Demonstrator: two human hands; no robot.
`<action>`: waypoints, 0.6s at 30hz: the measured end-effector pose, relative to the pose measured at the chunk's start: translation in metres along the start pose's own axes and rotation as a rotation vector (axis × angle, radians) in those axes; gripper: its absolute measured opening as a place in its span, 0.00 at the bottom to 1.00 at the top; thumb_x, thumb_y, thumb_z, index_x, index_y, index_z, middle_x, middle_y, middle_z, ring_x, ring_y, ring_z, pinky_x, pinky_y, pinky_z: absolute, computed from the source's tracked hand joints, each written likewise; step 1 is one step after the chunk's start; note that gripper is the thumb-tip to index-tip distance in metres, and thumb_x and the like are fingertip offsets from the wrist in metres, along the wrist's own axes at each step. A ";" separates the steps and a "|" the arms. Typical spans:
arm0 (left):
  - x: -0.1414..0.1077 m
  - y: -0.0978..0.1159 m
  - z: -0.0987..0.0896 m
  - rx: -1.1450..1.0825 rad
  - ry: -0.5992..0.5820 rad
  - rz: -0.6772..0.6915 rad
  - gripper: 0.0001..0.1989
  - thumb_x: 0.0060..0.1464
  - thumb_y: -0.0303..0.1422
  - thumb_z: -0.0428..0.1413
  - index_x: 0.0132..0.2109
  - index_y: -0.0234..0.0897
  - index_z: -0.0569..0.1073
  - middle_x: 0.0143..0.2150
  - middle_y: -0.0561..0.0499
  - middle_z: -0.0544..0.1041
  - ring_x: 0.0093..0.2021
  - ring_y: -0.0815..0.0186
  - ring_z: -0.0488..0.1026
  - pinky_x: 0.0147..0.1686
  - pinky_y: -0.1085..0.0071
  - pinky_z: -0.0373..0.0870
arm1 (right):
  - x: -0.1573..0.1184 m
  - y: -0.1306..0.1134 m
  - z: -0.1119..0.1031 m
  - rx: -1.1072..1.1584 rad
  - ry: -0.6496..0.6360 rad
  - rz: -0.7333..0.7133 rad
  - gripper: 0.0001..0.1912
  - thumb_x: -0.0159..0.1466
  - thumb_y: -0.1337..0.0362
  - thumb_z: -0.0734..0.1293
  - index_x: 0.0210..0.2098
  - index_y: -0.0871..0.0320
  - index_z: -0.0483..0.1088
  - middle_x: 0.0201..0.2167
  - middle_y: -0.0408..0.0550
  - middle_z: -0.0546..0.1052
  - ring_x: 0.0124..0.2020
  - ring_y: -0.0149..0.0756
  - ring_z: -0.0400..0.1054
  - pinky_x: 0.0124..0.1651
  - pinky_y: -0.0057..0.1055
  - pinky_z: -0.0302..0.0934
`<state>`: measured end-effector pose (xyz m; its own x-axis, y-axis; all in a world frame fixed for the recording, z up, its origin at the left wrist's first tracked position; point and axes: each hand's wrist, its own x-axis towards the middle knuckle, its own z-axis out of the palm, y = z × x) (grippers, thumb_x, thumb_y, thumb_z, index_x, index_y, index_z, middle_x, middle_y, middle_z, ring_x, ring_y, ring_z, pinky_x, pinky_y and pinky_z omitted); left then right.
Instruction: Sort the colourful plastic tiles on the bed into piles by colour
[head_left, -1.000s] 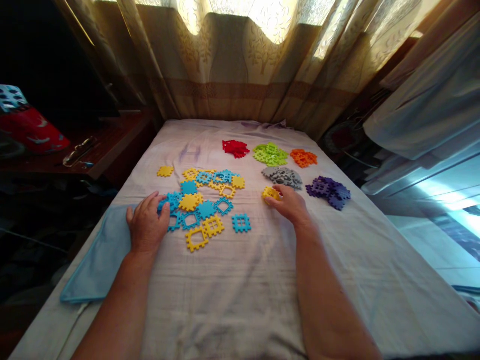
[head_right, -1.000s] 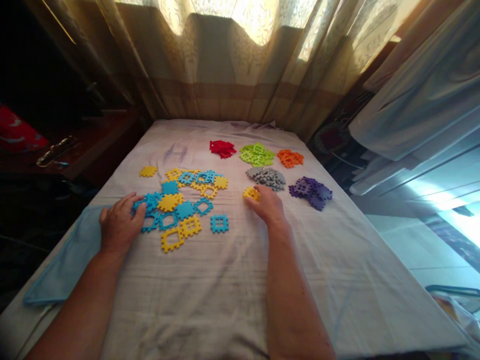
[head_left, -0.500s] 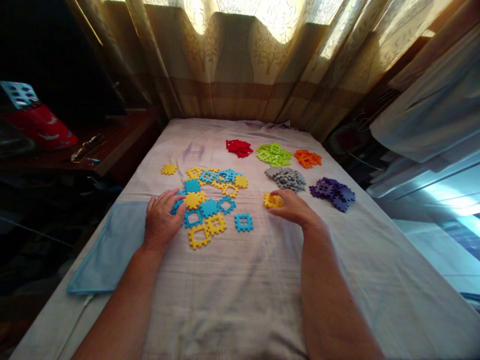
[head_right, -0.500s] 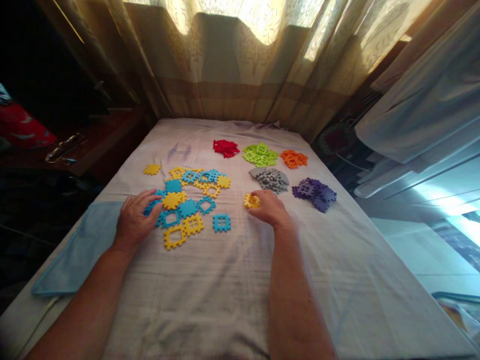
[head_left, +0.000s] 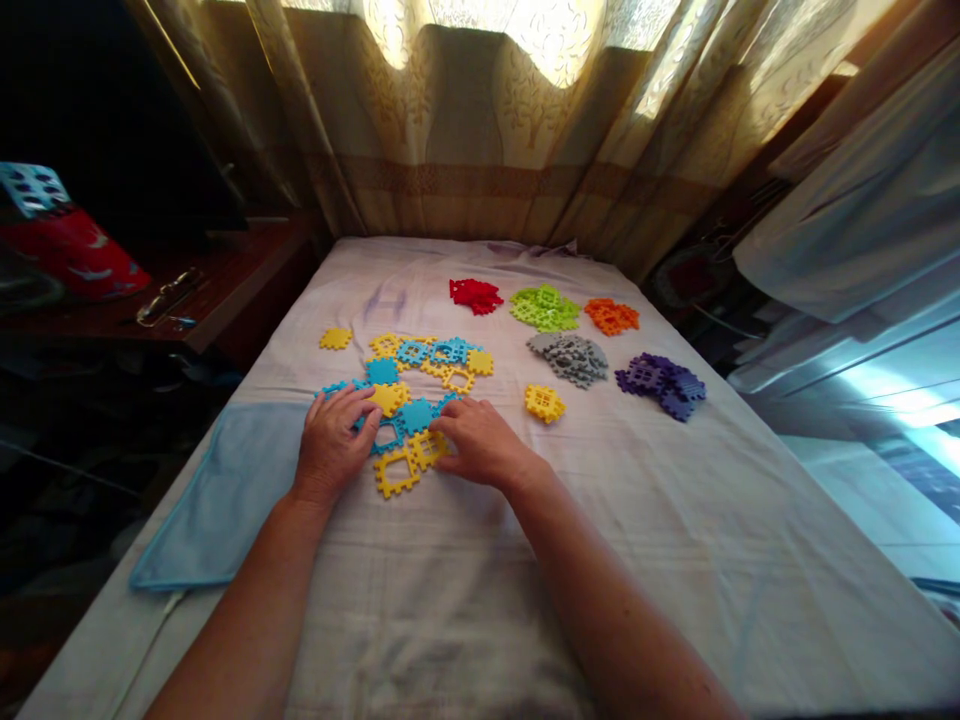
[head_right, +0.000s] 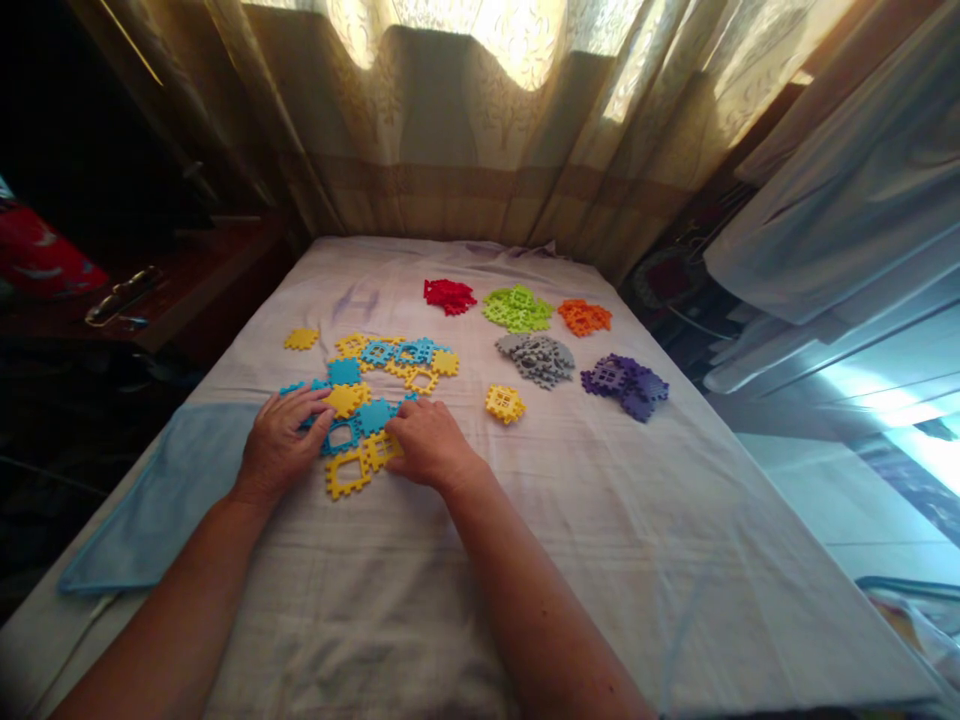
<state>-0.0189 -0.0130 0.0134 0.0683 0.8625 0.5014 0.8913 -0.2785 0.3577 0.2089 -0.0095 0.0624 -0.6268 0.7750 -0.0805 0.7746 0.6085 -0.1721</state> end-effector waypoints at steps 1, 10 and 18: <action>0.000 0.000 0.000 0.001 0.002 -0.001 0.14 0.61 0.39 0.49 0.38 0.41 0.77 0.50 0.46 0.81 0.57 0.55 0.74 0.63 0.51 0.59 | 0.000 -0.001 0.000 -0.015 -0.006 0.014 0.17 0.61 0.56 0.70 0.48 0.54 0.75 0.46 0.52 0.76 0.49 0.45 0.68 0.50 0.37 0.60; -0.001 0.000 0.002 0.002 0.001 -0.012 0.13 0.61 0.39 0.49 0.39 0.41 0.77 0.50 0.46 0.81 0.57 0.55 0.73 0.64 0.51 0.58 | 0.000 -0.007 0.001 -0.026 -0.021 0.033 0.19 0.59 0.56 0.71 0.48 0.57 0.73 0.48 0.54 0.76 0.51 0.46 0.67 0.52 0.39 0.60; -0.001 -0.003 0.005 -0.019 0.006 -0.008 0.14 0.61 0.40 0.49 0.39 0.41 0.77 0.50 0.46 0.81 0.57 0.55 0.74 0.63 0.49 0.59 | -0.001 -0.003 -0.004 -0.005 -0.010 0.000 0.21 0.60 0.53 0.72 0.48 0.57 0.74 0.48 0.54 0.76 0.52 0.47 0.68 0.54 0.41 0.58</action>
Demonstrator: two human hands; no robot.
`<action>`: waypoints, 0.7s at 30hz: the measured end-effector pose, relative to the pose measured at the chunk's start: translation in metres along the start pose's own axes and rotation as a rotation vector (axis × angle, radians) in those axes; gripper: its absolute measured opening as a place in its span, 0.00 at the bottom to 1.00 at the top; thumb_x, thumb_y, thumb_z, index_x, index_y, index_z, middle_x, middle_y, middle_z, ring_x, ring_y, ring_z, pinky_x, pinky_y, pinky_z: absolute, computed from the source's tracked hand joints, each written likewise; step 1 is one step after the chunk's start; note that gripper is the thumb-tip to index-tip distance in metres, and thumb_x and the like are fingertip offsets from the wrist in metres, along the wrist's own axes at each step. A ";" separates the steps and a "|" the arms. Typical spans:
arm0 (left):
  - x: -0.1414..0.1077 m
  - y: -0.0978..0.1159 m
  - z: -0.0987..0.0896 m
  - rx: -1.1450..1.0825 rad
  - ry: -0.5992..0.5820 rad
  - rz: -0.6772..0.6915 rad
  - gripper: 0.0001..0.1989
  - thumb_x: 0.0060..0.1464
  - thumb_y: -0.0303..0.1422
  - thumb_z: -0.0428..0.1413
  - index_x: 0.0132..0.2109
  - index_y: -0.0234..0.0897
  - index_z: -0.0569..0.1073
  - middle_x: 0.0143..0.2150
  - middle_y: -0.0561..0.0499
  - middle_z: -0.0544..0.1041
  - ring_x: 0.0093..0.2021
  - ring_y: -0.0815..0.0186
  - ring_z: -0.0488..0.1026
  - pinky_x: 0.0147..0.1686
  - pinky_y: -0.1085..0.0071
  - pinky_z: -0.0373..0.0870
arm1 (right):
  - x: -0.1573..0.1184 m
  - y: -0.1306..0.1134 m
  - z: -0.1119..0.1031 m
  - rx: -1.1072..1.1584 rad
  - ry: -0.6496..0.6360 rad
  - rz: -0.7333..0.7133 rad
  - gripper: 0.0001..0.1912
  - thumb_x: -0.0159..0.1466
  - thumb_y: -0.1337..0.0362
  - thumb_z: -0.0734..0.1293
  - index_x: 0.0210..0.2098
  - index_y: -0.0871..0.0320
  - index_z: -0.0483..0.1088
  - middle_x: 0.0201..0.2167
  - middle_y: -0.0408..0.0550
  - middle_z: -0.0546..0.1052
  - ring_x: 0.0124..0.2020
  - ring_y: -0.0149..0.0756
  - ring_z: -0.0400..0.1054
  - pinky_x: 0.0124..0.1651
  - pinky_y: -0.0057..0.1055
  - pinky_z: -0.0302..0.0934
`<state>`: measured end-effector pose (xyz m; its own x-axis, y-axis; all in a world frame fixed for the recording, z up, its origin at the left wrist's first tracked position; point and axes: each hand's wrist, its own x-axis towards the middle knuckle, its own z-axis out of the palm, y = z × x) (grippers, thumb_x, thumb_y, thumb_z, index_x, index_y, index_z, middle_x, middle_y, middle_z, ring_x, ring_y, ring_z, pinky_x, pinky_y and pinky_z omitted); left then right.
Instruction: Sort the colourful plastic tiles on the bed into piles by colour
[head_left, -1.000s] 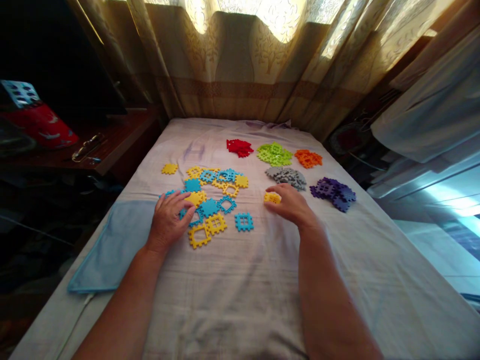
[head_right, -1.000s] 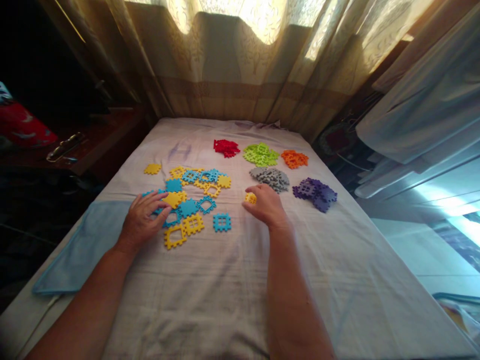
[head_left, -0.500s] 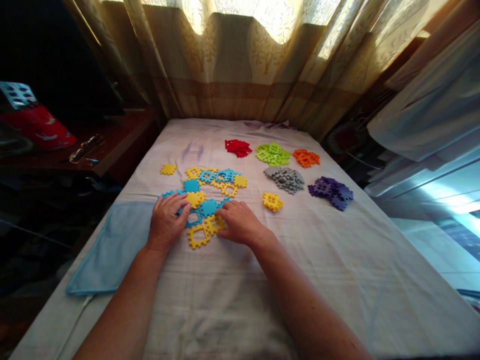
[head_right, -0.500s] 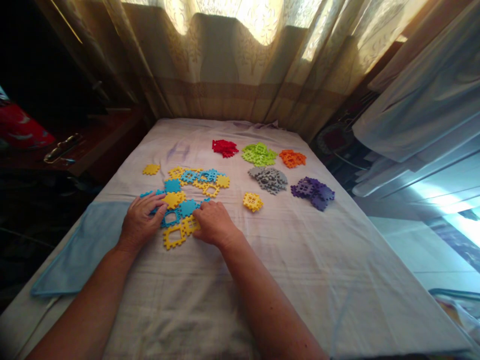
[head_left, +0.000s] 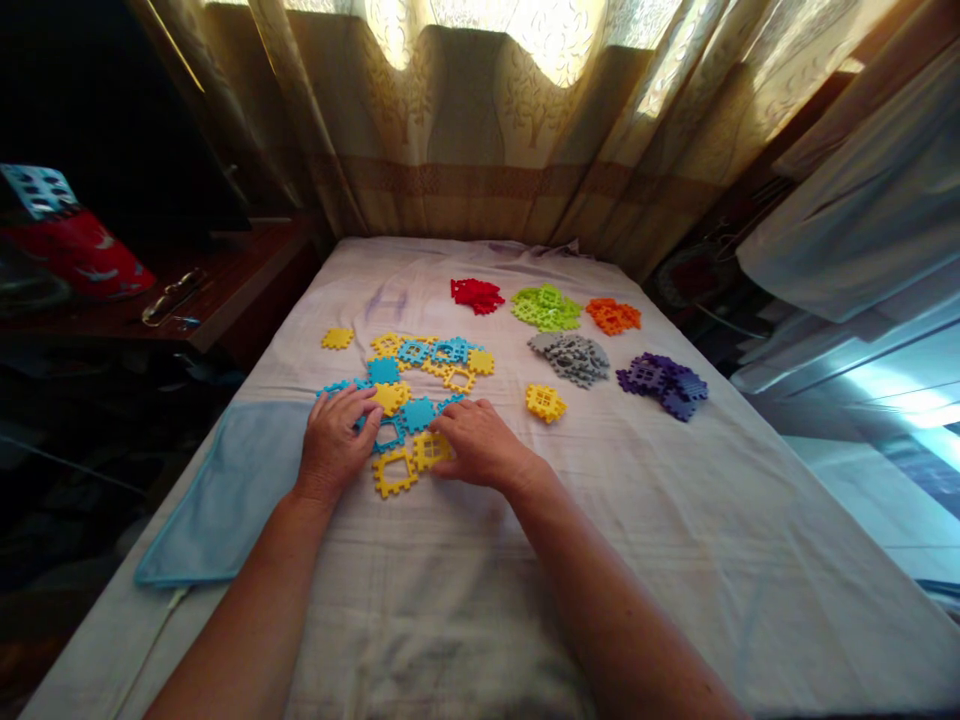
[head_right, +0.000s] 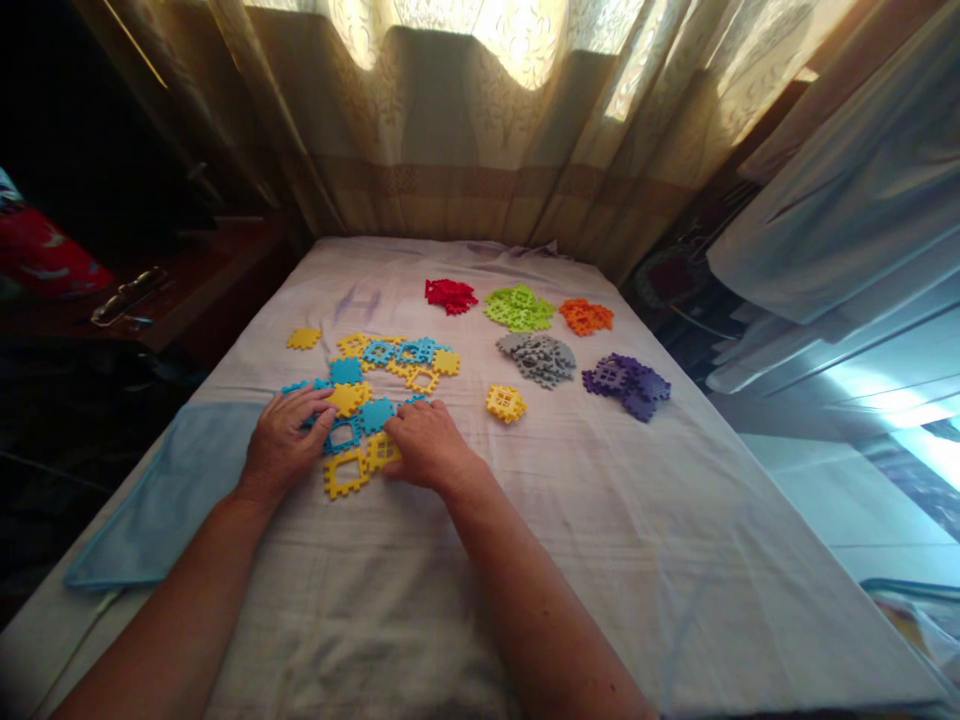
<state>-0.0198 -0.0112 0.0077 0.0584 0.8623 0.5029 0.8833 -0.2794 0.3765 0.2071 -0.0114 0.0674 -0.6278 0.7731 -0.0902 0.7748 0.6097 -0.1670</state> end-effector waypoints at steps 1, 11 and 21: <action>0.000 0.000 0.000 -0.005 -0.003 -0.005 0.15 0.61 0.41 0.49 0.39 0.41 0.78 0.50 0.46 0.81 0.57 0.54 0.74 0.63 0.49 0.59 | -0.002 0.007 -0.003 0.017 0.028 0.015 0.22 0.60 0.53 0.72 0.49 0.57 0.74 0.49 0.54 0.76 0.52 0.47 0.68 0.54 0.41 0.58; -0.003 0.009 -0.023 0.020 -0.516 0.092 0.18 0.49 0.52 0.60 0.40 0.46 0.80 0.66 0.46 0.68 0.70 0.42 0.54 0.66 0.37 0.45 | -0.068 0.130 -0.020 0.175 0.178 0.718 0.24 0.61 0.53 0.70 0.53 0.57 0.73 0.49 0.52 0.79 0.48 0.43 0.73 0.49 0.35 0.63; -0.008 0.018 -0.030 0.177 -0.667 0.094 0.31 0.40 0.48 0.66 0.52 0.46 0.75 0.71 0.42 0.57 0.73 0.38 0.44 0.67 0.37 0.41 | -0.073 0.140 -0.010 0.176 0.082 0.783 0.24 0.60 0.51 0.70 0.52 0.56 0.74 0.49 0.51 0.79 0.47 0.42 0.73 0.47 0.32 0.64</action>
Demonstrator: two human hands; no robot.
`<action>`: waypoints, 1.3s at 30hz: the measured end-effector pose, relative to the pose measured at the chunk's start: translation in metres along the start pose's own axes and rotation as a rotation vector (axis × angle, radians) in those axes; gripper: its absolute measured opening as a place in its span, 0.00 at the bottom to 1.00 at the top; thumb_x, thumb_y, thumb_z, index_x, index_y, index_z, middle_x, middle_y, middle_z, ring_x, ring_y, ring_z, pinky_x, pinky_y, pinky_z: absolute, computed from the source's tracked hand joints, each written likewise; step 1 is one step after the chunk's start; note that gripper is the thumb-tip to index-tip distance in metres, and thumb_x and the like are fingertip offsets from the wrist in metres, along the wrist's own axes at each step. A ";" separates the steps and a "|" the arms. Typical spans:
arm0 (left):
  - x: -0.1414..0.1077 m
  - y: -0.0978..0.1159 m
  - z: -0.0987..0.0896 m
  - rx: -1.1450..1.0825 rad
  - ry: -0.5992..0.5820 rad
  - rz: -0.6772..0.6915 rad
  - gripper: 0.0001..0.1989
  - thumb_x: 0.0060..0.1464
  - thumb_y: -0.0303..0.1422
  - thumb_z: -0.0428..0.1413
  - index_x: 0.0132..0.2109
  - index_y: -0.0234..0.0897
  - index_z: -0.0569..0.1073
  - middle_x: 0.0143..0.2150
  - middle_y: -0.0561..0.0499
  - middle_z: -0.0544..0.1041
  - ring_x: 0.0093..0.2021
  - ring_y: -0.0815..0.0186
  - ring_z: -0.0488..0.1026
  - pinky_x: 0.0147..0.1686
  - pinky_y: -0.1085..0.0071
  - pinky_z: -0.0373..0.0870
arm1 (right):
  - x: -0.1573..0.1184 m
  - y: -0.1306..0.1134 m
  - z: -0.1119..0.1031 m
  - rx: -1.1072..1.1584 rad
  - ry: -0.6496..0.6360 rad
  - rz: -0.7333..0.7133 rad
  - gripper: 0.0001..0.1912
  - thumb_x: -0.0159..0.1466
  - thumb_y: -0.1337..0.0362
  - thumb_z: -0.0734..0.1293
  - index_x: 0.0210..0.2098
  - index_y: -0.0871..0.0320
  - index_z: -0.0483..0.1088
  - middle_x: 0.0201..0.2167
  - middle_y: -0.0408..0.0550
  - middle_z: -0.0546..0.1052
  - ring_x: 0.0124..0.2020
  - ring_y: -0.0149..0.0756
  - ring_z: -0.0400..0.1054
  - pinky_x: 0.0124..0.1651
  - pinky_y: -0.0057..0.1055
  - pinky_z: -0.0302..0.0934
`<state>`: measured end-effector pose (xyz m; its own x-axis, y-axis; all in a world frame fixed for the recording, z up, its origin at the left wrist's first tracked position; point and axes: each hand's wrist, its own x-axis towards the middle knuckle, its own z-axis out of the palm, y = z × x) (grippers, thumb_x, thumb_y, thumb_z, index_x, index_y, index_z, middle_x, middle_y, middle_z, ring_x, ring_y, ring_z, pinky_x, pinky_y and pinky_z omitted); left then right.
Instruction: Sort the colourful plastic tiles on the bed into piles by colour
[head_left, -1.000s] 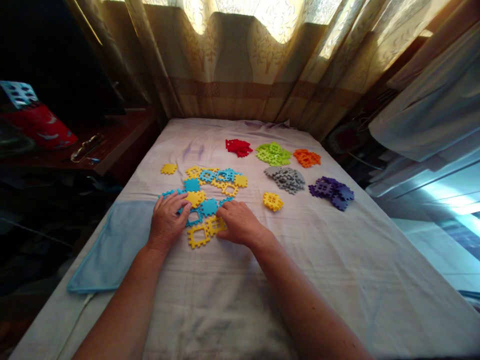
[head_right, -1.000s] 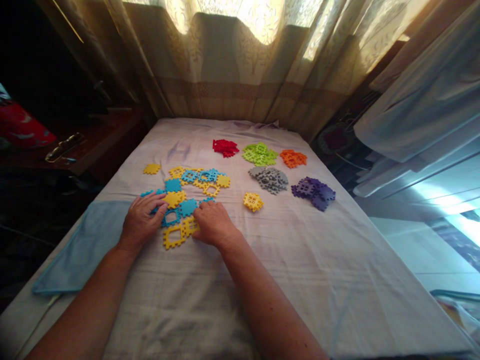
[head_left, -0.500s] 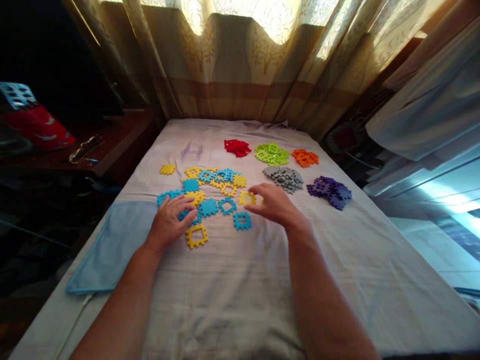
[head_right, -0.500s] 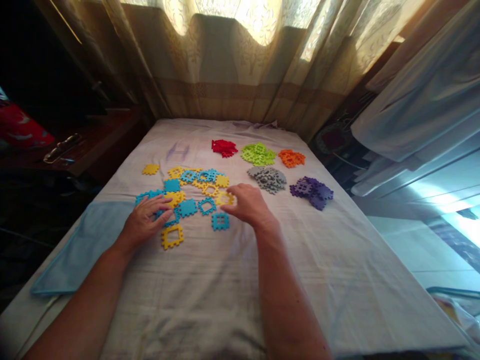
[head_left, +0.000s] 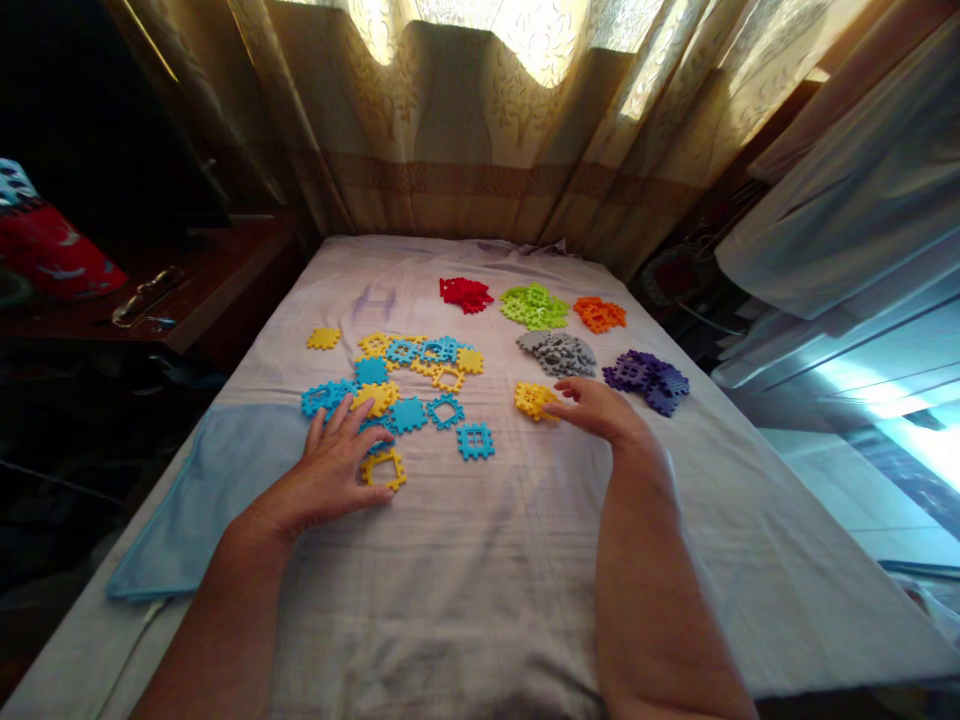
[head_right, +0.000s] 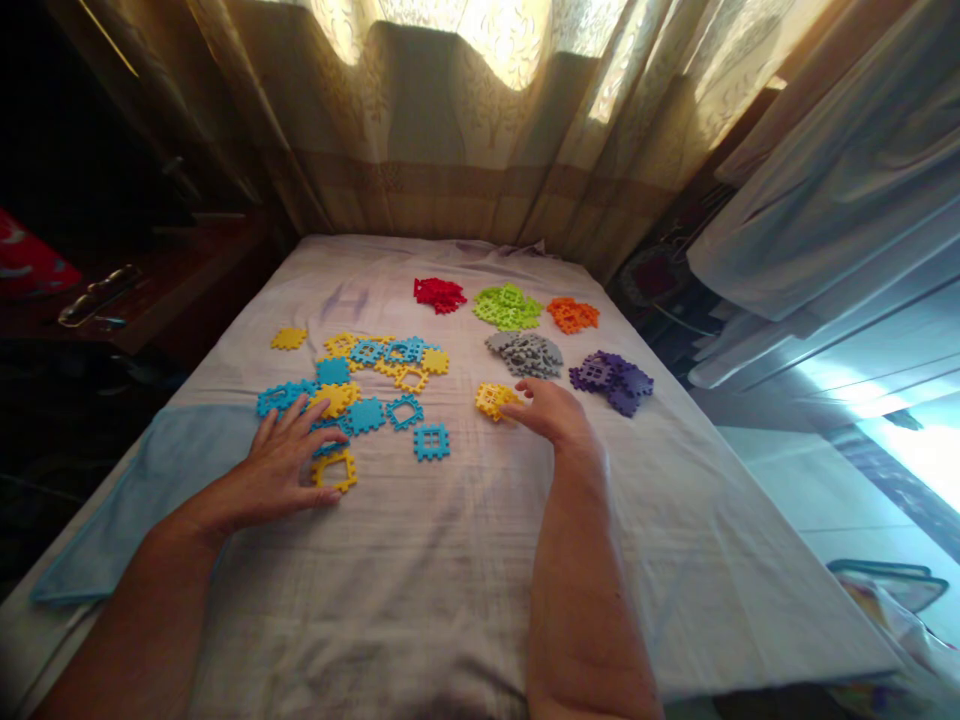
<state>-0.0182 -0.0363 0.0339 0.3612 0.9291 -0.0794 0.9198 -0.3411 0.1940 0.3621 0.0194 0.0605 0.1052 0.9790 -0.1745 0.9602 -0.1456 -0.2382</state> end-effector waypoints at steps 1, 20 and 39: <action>0.000 0.000 0.001 0.004 0.003 0.001 0.31 0.40 0.47 0.66 0.53 0.46 0.75 0.71 0.43 0.57 0.73 0.39 0.44 0.67 0.38 0.40 | 0.000 -0.001 0.000 -0.003 0.021 -0.015 0.24 0.61 0.51 0.69 0.53 0.56 0.74 0.51 0.52 0.78 0.49 0.42 0.73 0.49 0.33 0.64; 0.009 -0.013 0.011 -0.043 0.222 -0.051 0.16 0.62 0.40 0.49 0.51 0.49 0.78 0.66 0.47 0.67 0.71 0.46 0.52 0.66 0.38 0.41 | -0.055 -0.155 0.042 -0.113 -0.208 -0.766 0.21 0.64 0.55 0.67 0.56 0.48 0.72 0.51 0.50 0.75 0.48 0.42 0.72 0.46 0.32 0.64; 0.012 -0.006 0.015 -0.079 0.249 0.006 0.12 0.57 0.42 0.54 0.43 0.46 0.80 0.65 0.46 0.69 0.71 0.45 0.53 0.66 0.38 0.43 | -0.024 -0.058 -0.018 0.019 0.066 -0.272 0.07 0.62 0.63 0.68 0.38 0.55 0.79 0.43 0.50 0.77 0.40 0.35 0.72 0.44 0.29 0.62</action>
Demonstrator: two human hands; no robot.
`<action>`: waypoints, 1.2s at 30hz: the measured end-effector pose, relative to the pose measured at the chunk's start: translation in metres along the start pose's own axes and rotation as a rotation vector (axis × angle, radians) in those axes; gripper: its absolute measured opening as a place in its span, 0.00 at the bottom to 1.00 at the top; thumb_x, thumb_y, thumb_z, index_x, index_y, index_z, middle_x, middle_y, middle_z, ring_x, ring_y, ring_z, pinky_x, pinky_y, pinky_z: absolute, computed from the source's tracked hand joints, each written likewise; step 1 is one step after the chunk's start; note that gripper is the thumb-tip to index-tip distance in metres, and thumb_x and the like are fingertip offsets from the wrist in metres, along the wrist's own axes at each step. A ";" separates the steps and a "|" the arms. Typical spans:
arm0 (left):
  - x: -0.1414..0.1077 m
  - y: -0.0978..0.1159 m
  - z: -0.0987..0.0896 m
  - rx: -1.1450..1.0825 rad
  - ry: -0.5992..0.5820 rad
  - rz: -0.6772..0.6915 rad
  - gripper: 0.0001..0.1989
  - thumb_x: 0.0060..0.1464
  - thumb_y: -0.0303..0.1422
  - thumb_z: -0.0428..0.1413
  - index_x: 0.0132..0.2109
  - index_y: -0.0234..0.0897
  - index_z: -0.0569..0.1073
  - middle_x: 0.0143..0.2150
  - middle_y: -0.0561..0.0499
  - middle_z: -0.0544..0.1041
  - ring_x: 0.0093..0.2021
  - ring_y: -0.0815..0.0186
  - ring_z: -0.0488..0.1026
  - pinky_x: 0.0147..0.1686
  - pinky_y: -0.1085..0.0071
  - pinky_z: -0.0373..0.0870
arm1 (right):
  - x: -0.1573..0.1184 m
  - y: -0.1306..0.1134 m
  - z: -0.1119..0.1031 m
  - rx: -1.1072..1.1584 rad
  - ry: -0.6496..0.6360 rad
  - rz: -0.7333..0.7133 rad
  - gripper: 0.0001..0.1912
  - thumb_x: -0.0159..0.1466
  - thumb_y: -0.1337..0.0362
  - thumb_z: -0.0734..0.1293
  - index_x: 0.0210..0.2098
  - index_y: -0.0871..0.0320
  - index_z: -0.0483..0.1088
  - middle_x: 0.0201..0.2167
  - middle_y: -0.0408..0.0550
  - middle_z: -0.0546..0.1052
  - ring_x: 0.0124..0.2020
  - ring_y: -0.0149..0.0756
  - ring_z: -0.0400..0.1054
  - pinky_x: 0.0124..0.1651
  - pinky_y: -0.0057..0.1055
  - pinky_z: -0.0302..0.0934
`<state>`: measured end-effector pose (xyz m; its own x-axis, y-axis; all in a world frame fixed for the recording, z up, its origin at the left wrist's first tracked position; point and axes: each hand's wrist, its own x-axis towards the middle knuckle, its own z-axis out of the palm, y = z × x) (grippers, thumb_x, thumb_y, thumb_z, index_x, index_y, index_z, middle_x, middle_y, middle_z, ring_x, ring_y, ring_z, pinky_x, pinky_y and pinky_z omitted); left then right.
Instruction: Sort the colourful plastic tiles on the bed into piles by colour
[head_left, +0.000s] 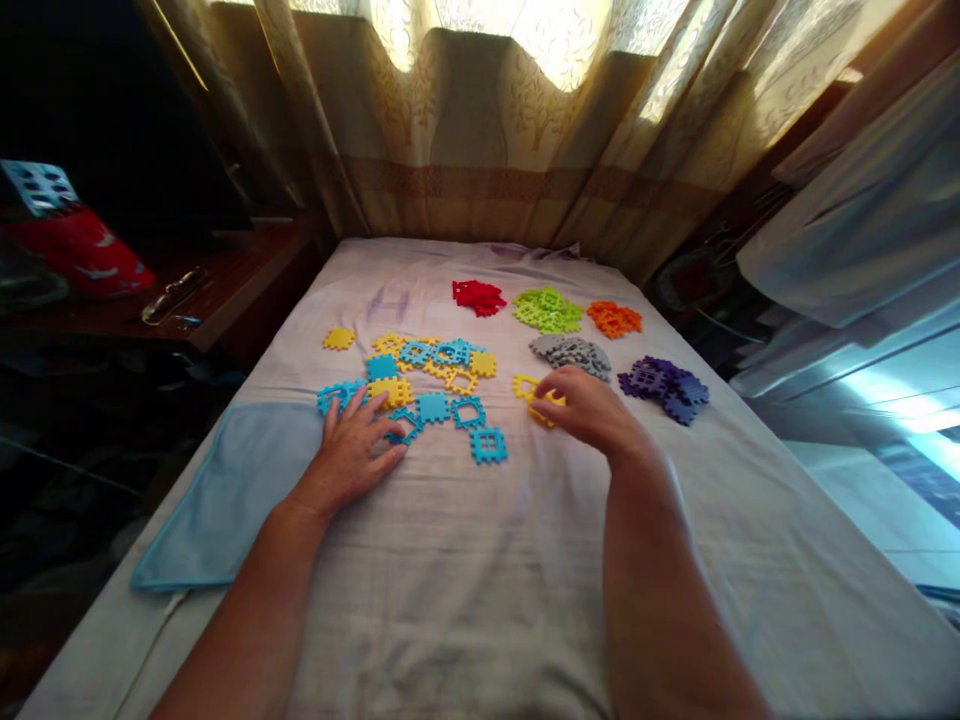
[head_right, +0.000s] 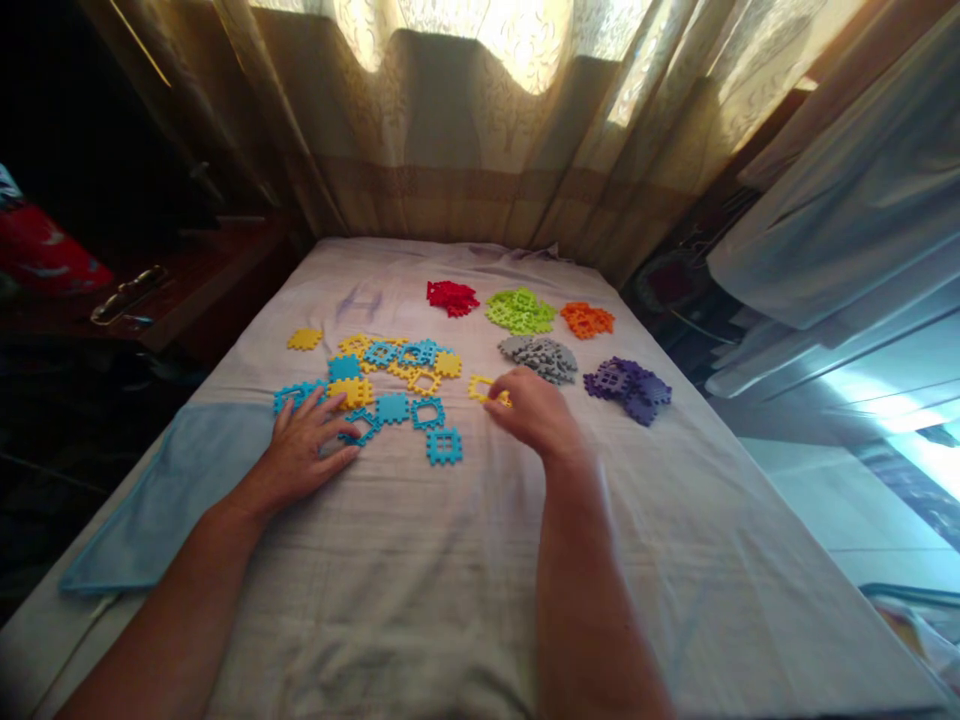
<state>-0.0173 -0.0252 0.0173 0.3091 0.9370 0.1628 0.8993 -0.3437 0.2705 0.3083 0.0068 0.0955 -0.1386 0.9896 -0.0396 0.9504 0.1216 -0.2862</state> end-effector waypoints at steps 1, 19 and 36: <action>0.001 0.001 0.000 -0.012 -0.007 0.009 0.12 0.57 0.42 0.54 0.42 0.45 0.80 0.65 0.46 0.69 0.71 0.45 0.53 0.66 0.37 0.44 | 0.000 0.014 -0.004 -0.034 0.006 0.106 0.08 0.62 0.61 0.68 0.38 0.55 0.79 0.42 0.50 0.78 0.39 0.36 0.72 0.43 0.29 0.62; 0.011 -0.007 0.012 0.065 0.198 -0.238 0.26 0.61 0.44 0.47 0.64 0.44 0.66 0.67 0.42 0.67 0.69 0.43 0.55 0.65 0.33 0.39 | 0.006 0.018 0.005 -0.026 -0.078 0.204 0.15 0.63 0.55 0.64 0.41 0.53 0.80 0.41 0.50 0.82 0.42 0.41 0.75 0.39 0.31 0.62; 0.017 -0.002 0.009 -0.028 0.150 -0.051 0.20 0.58 0.42 0.53 0.57 0.44 0.70 0.58 0.45 0.76 0.61 0.53 0.69 0.68 0.43 0.42 | 0.013 -0.067 0.065 0.091 0.075 -0.458 0.23 0.64 0.63 0.68 0.58 0.57 0.68 0.60 0.56 0.71 0.60 0.46 0.63 0.61 0.44 0.58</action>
<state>-0.0105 -0.0079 0.0109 0.2119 0.9340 0.2875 0.9029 -0.2997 0.3081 0.2245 0.0067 0.0522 -0.5146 0.8386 0.1786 0.7671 0.5433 -0.3410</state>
